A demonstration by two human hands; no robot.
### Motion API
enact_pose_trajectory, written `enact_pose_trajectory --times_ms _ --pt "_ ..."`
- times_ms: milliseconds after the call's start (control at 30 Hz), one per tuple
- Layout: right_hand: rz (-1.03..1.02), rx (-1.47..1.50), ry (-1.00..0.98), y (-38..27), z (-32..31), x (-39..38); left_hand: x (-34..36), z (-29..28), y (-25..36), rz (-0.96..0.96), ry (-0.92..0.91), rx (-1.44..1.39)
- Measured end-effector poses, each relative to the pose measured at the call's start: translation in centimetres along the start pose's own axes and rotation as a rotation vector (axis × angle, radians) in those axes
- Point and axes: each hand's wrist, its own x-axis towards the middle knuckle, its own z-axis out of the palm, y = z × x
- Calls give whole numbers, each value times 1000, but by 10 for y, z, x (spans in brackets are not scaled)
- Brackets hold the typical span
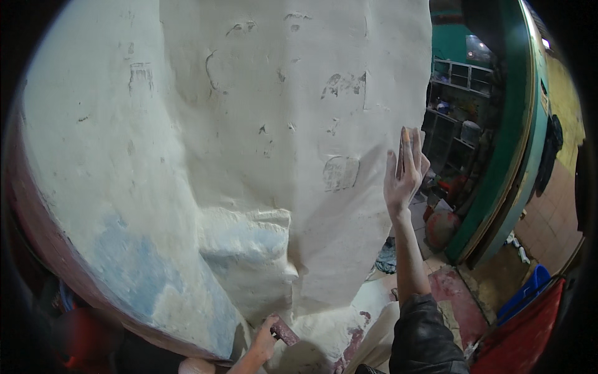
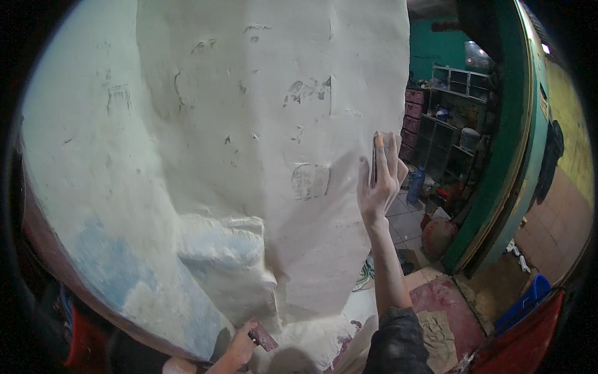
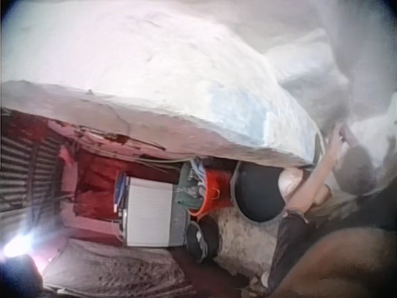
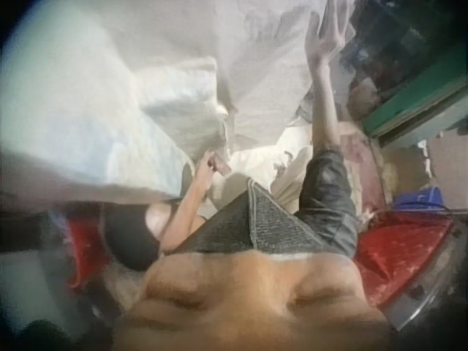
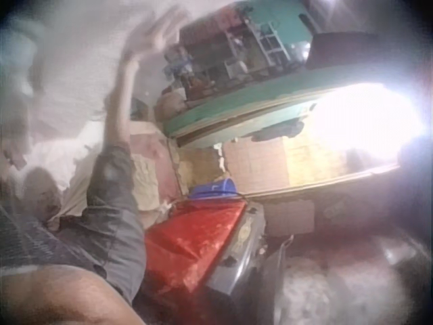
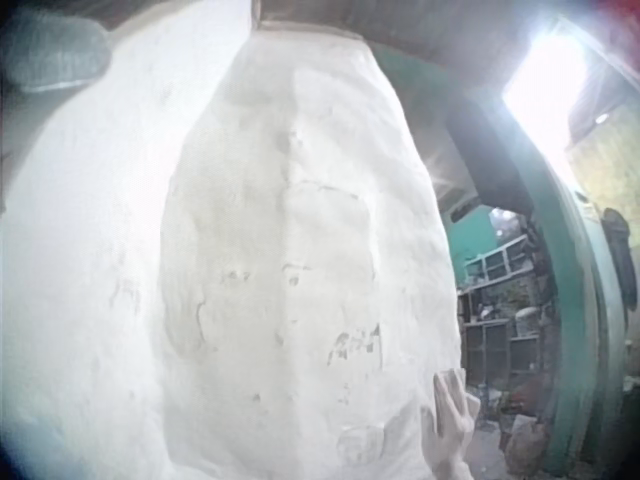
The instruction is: The person is sanding and smoothing the surface of a large white curved structure using a sanding block and their hands.
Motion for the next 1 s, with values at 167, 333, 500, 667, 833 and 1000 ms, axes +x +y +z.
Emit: enact_pose_trajectory --times_ms 167,333,500,667,833,1000 --pt "-86 14 -80 -23 19 -15 12 -10 -8 14 -38 -14" --pt "-479 -85 -378 -20 19 -40 14 -17 -16 59 -30 66" --pt "-167 -241 -15 13 19 3 20 -24 -21 164 -97 400" --pt "-304 -85 -541 31 17 -11 27 -21 -24 77 -66 76" --pt "-177 106 -109 11 12 14 28 -26 -23 42 -80 156" --pt "-48 262 -523 62 35 -27 21 -14 -16 52 -21 80"
